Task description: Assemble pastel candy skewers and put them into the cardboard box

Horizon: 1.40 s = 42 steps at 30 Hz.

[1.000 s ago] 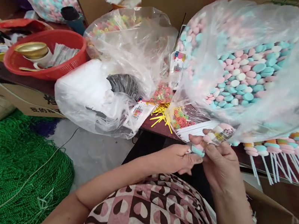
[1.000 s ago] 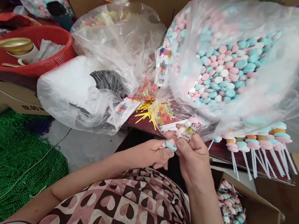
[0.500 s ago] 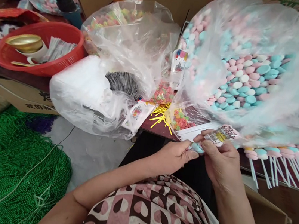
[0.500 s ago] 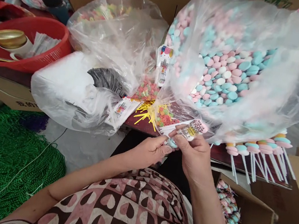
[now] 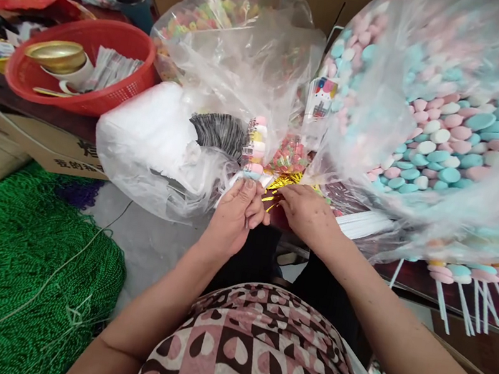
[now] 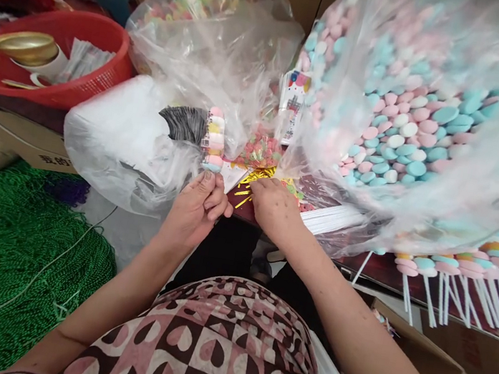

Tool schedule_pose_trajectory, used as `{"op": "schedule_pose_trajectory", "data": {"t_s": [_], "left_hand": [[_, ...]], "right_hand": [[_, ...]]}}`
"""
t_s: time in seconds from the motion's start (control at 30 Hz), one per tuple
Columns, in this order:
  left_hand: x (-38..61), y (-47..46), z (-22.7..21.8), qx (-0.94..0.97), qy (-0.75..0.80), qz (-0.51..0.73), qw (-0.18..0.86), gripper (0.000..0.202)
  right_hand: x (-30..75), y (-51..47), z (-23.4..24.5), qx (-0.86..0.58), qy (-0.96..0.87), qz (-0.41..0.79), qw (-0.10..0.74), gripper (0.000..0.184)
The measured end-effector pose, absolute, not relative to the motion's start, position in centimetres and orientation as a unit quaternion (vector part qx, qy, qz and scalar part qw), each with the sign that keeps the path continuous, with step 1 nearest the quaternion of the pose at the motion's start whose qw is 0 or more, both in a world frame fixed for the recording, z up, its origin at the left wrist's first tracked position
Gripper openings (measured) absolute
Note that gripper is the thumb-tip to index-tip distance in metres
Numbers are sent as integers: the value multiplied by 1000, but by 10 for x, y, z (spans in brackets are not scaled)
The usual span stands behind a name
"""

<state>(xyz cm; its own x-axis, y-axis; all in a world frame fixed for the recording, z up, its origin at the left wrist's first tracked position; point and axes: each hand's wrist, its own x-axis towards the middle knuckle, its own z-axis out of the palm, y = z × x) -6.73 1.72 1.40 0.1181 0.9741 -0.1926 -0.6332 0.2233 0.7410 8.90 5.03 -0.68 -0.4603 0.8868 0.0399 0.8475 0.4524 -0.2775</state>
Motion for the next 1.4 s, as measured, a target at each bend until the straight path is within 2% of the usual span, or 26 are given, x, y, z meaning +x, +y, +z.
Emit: {"op": "schedule_pose_trajectory", "data": {"t_s": [0.07,0.13,0.3,0.4,0.6,0.7,0.77,0.93,1.03,1.1,1.23,1.4], "left_hand": [[-69,17,12,243,341,571,706,27],[-69,16,9,241,344,565,710,28],[-68,17,4,236,347,554,719,29],[-69,19,3,235,351,555,717,28],[-66,19,-2,237,350,549,721,27],[-62,19,-4,244,351,543,723,27],[-61,20,-5,245,351,543,722,27],[-60,20,-5,243,359,542,720,28],[-61,20,-5,243,365,541,718,29],[-62,20,-6,245,361,541,718,29],[-61,20,-7,250,354,541,721,29],[-57,20,-6,263,371,527,718,34]], "right_hand": [[88,54,-7,-516,-855,46,7,25],[87,55,-6,-512,-858,9,-40,25],[88,66,-6,-502,-863,-1,-55,26],[97,76,-9,-537,-842,55,0,22],[123,81,-16,-599,-717,255,249,12],[126,82,-17,-595,-684,286,311,12],[120,82,-17,-611,-691,260,287,14],[90,77,-16,-630,-760,119,110,21],[83,74,-19,-652,-747,88,91,25],[88,76,-23,-649,-738,121,140,24],[102,80,-30,-622,-669,267,308,20],[105,77,-17,-569,-549,428,439,21]]}}
